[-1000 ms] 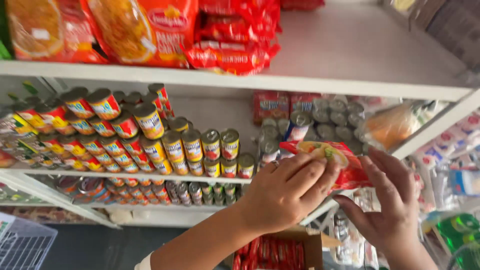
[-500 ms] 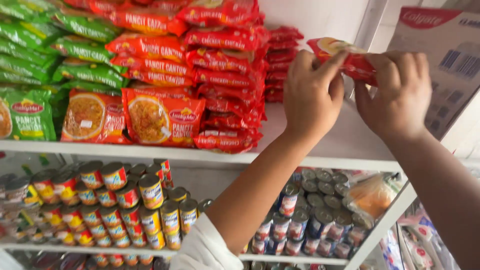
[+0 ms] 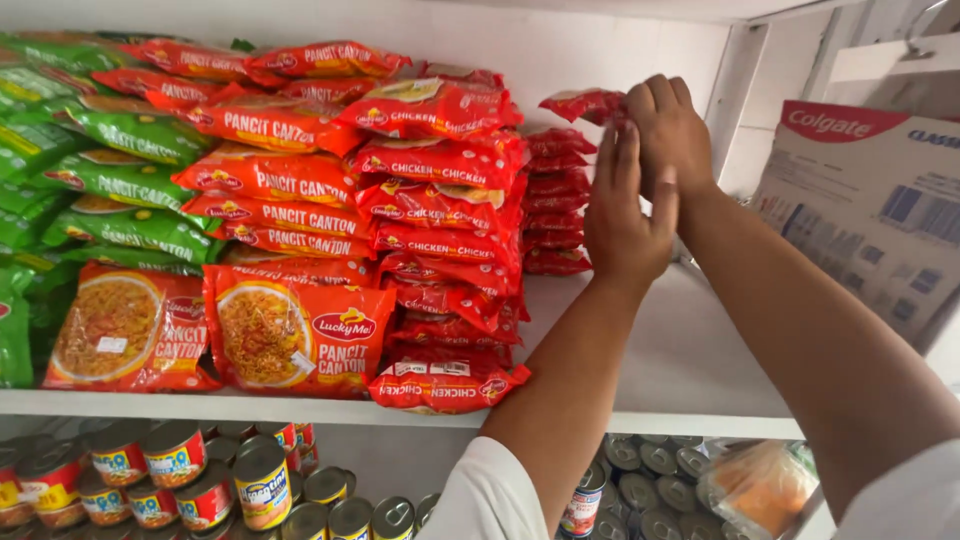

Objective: Restocking instant noodle packs on a grocery shelf from a cardboard box.

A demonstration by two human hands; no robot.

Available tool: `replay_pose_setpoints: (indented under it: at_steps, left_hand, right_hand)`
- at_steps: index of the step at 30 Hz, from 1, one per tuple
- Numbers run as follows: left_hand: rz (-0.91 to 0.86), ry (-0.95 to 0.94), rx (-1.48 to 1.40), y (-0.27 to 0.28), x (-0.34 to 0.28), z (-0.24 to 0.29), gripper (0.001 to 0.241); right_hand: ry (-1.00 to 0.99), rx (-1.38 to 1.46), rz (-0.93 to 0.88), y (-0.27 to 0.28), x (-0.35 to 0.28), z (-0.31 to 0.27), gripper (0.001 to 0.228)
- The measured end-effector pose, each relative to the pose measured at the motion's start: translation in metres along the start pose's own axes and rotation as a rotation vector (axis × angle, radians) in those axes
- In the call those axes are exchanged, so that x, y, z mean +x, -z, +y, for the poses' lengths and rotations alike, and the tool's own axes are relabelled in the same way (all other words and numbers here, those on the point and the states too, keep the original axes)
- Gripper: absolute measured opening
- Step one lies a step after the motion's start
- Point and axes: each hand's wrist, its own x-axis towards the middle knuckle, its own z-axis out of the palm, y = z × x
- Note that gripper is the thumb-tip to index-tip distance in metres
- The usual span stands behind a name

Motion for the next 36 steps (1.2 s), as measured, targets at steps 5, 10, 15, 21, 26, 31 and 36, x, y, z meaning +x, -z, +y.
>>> replay_pose_setpoints:
  at_steps: [5,10,15,21,26,31,36]
  left_hand:
    - [0.060,0.101,0.029,-0.007,0.005,-0.007,0.070]
    - [0.170,0.242,0.095,-0.009,0.009,-0.017,0.068]
    - [0.230,0.438,0.105,-0.010,0.011,-0.029,0.062]
    - [0.249,0.420,0.100,-0.007,0.012,-0.017,0.051]
    - [0.250,0.363,0.118,-0.007,0.012,-0.014,0.041]
    - [0.263,0.355,0.119,-0.003,0.014,-0.012,0.039]
    - [0.249,0.358,0.130,-0.001,0.014,-0.011,0.039]
  right_hand:
    - [0.028,-0.066,-0.024,-0.062,0.019,0.011,0.022]
    - [0.103,-0.122,-0.064,-0.103,0.036,0.002,0.024]
    - [0.107,-0.114,-0.045,-0.127,0.034,0.006,0.024]
    - [-0.059,0.043,-0.241,-0.139,0.027,0.028,0.022]
    - [-0.156,0.053,-0.469,-0.104,0.028,-0.001,0.057]
    - [-0.111,0.069,-0.442,-0.114,0.012,0.012,0.072]
    - [-0.118,0.118,-0.442,-0.088,0.007,0.002,0.076]
